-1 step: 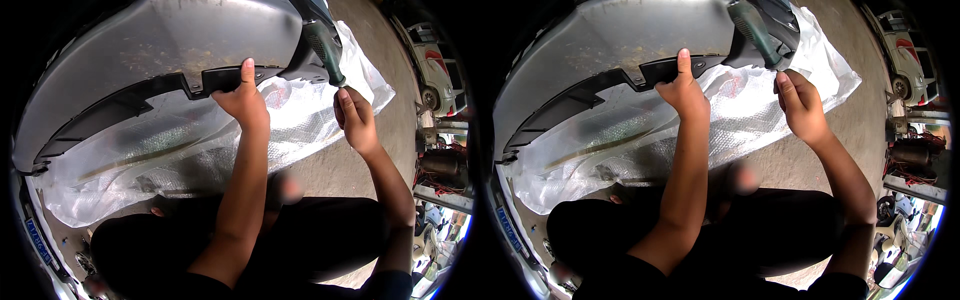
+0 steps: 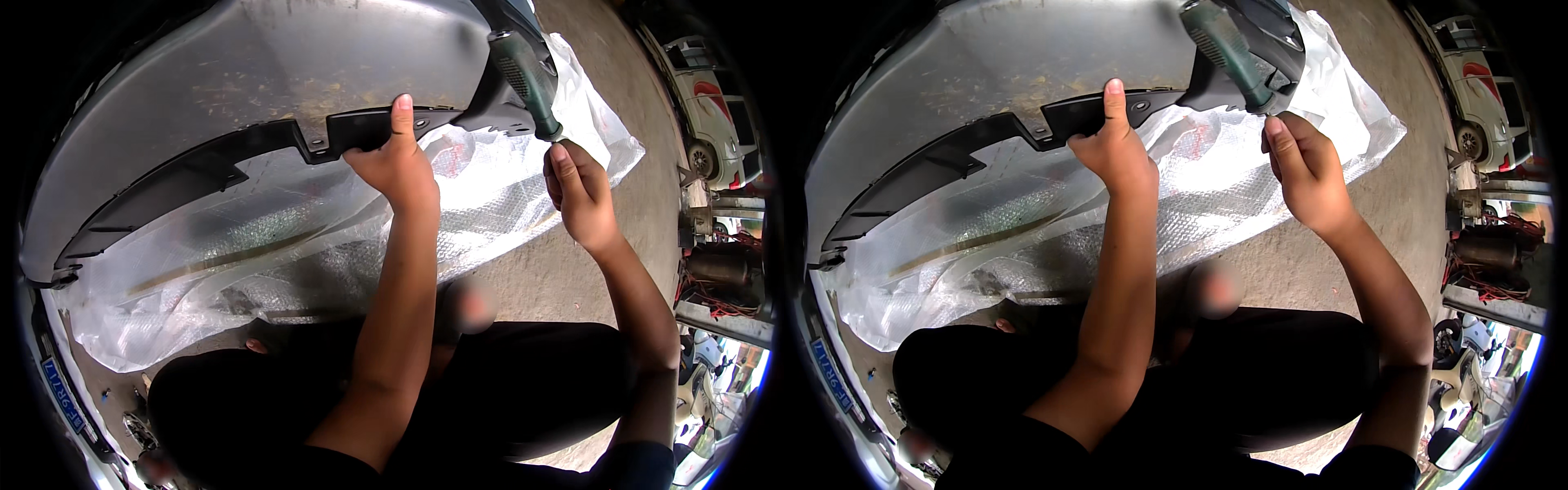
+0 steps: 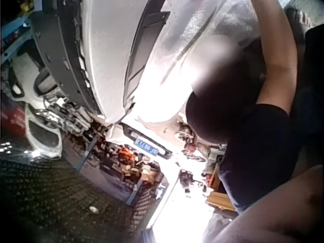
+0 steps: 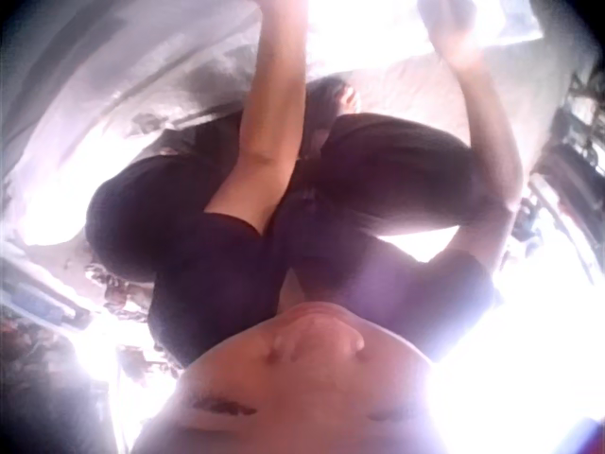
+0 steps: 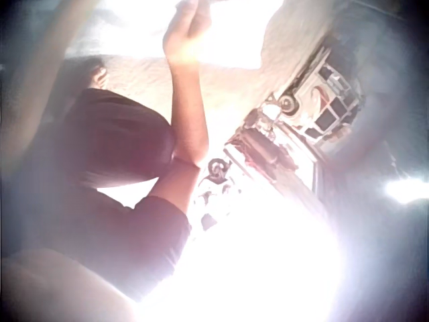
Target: The person removes a car bumper from a vehicle and places it on a protective sheet on the floor. They then use a screwdriver to attach a lower trim piece to the bumper, aligning it and securing it with screws.
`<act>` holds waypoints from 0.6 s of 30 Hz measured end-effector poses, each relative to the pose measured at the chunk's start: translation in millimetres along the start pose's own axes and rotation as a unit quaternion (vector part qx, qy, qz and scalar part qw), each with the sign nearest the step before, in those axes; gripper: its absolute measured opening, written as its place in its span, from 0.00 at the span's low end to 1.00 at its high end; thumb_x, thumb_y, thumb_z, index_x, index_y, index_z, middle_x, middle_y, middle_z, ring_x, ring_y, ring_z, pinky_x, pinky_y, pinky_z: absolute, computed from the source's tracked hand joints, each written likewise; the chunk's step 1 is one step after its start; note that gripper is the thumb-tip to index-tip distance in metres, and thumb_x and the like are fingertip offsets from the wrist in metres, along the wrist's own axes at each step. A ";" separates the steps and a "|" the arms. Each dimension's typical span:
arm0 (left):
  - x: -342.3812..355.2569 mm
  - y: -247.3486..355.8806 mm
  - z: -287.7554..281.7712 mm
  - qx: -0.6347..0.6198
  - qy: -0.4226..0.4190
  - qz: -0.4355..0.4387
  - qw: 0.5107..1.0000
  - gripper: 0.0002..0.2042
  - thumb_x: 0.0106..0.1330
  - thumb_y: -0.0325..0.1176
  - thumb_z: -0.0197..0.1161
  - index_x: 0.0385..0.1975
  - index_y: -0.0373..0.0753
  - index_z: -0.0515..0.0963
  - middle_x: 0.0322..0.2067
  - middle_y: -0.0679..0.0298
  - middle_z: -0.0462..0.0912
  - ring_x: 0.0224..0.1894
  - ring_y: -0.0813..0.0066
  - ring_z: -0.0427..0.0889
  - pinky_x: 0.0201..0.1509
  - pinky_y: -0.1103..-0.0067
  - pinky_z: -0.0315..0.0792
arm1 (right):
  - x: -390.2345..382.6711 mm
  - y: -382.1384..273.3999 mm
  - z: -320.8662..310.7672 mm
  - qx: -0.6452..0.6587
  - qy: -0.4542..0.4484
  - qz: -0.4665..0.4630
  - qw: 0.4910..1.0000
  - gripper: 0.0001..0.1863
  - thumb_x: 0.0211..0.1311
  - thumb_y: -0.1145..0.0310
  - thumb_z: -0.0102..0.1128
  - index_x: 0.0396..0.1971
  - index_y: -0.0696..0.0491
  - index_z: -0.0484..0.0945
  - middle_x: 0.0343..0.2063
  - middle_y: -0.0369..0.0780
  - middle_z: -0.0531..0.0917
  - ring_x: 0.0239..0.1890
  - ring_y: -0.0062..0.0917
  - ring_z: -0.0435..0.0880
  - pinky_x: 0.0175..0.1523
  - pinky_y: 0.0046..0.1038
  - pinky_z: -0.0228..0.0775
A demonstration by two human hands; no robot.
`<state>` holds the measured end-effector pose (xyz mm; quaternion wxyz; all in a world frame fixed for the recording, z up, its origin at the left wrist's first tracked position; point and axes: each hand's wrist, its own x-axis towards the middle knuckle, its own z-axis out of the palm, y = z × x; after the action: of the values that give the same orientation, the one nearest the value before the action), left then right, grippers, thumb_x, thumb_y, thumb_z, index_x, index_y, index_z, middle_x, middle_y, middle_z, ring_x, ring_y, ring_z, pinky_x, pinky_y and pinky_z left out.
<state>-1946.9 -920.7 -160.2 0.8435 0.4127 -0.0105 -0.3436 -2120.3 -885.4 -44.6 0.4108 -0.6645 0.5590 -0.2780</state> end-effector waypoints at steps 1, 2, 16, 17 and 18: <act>-2.0 -2.2 2.5 0.009 0.011 0.007 1.000 0.32 0.56 0.33 0.75 0.49 0.22 0.60 0.50 0.49 0.73 0.51 0.66 0.75 0.60 0.73 0.69 | -0.8 -2.2 -2.8 -0.023 -0.003 -0.009 1.000 0.19 0.76 0.59 0.46 0.26 0.56 0.71 0.16 0.28 0.66 0.19 0.11 0.60 0.24 0.18 0.52; -4.2 -3.5 3.3 0.005 0.008 0.000 1.000 0.32 0.56 0.33 0.75 0.49 0.22 0.60 0.50 0.49 0.73 0.51 0.65 0.75 0.61 0.72 0.69 | -2.2 -5.6 -5.2 -0.039 0.011 -0.007 0.999 0.19 0.75 0.58 0.46 0.26 0.56 0.72 0.16 0.28 0.65 0.19 0.11 0.60 0.25 0.18 0.52; -9.4 -1.0 3.0 0.010 0.006 0.004 1.000 0.31 0.58 0.32 0.73 0.50 0.22 0.59 0.51 0.48 0.71 0.53 0.64 0.74 0.61 0.72 0.69 | 30.8 -87.5 25.1 -0.282 0.026 0.005 0.959 0.19 0.74 0.59 0.44 0.30 0.58 0.75 0.16 0.34 0.71 0.19 0.18 0.69 0.29 0.26 0.64; -12.1 -1.8 6.9 0.009 0.000 -0.008 1.000 0.32 0.57 0.31 0.74 0.51 0.22 0.59 0.52 0.48 0.71 0.54 0.64 0.72 0.62 0.72 0.68 | 36.5 -97.9 10.9 -0.237 0.024 0.085 0.967 0.19 0.75 0.59 0.43 0.30 0.58 0.75 0.13 0.33 0.69 0.17 0.17 0.68 0.23 0.24 0.61; -10.4 2.1 5.2 0.012 0.006 -0.012 1.000 0.33 0.57 0.31 0.74 0.52 0.23 0.58 0.54 0.48 0.70 0.56 0.64 0.71 0.64 0.72 0.66 | 39.1 -115.3 -0.5 -0.167 -0.009 0.085 0.982 0.18 0.74 0.59 0.43 0.30 0.55 0.75 0.13 0.31 0.68 0.14 0.14 0.64 0.17 0.22 0.56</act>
<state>-1955.2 -917.3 -152.5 0.8346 0.4247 -0.0045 -0.3508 -2052.7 -919.2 51.0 0.3212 -0.6763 0.6481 -0.1391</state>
